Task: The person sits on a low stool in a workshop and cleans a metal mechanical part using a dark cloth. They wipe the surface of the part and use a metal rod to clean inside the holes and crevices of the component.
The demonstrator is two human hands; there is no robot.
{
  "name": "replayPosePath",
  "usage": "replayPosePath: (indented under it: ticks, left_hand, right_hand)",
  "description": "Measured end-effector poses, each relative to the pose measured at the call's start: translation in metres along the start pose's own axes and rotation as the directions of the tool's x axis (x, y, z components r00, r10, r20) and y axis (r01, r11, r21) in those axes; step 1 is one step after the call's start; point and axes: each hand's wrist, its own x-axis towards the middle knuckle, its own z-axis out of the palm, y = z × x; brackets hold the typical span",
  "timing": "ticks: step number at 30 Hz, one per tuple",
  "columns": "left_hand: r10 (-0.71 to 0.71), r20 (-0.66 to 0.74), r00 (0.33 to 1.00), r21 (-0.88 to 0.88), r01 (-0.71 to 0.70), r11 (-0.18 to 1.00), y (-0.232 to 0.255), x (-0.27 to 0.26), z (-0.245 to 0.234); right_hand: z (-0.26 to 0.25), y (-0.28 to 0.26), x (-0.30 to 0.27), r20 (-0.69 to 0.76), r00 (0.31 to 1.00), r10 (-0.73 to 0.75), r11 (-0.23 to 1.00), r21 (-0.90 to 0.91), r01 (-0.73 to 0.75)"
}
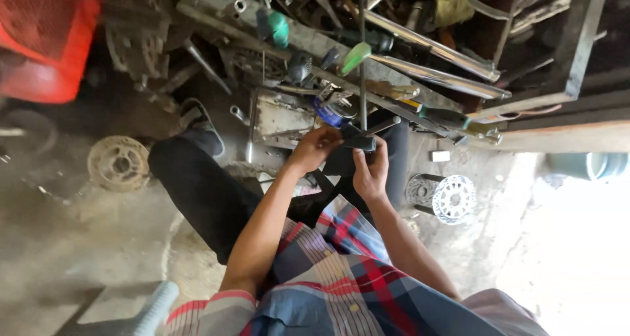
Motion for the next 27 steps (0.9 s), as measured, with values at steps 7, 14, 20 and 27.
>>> replayPosePath:
  ticks: [7,14,20,27]
  left_hand:
    - [0.212,-0.001,0.977,-0.011,-0.212,0.977,-0.022,0.01,0.017]
    - [0.348,0.063,0.935,0.004,-0.349,0.937,0.003,-0.005,0.024]
    - [0.39,0.051,0.92,0.203,-0.392,0.898,-0.007,-0.009,0.027]
    - [0.422,0.092,0.902,0.514,-0.406,0.756,0.039,-0.027,0.014]
  right_hand:
    - [0.0,0.005,-0.002,-0.192,0.976,-0.107,0.988,-0.128,0.083]
    - [0.007,-0.021,0.002,-0.378,0.91,0.168,0.975,0.201,-0.096]
    - [0.008,-0.031,0.001,-0.33,0.921,0.206,0.972,0.176,-0.154]
    - [-0.001,-0.004,0.004,-0.141,0.989,0.048,0.989,0.147,-0.027]
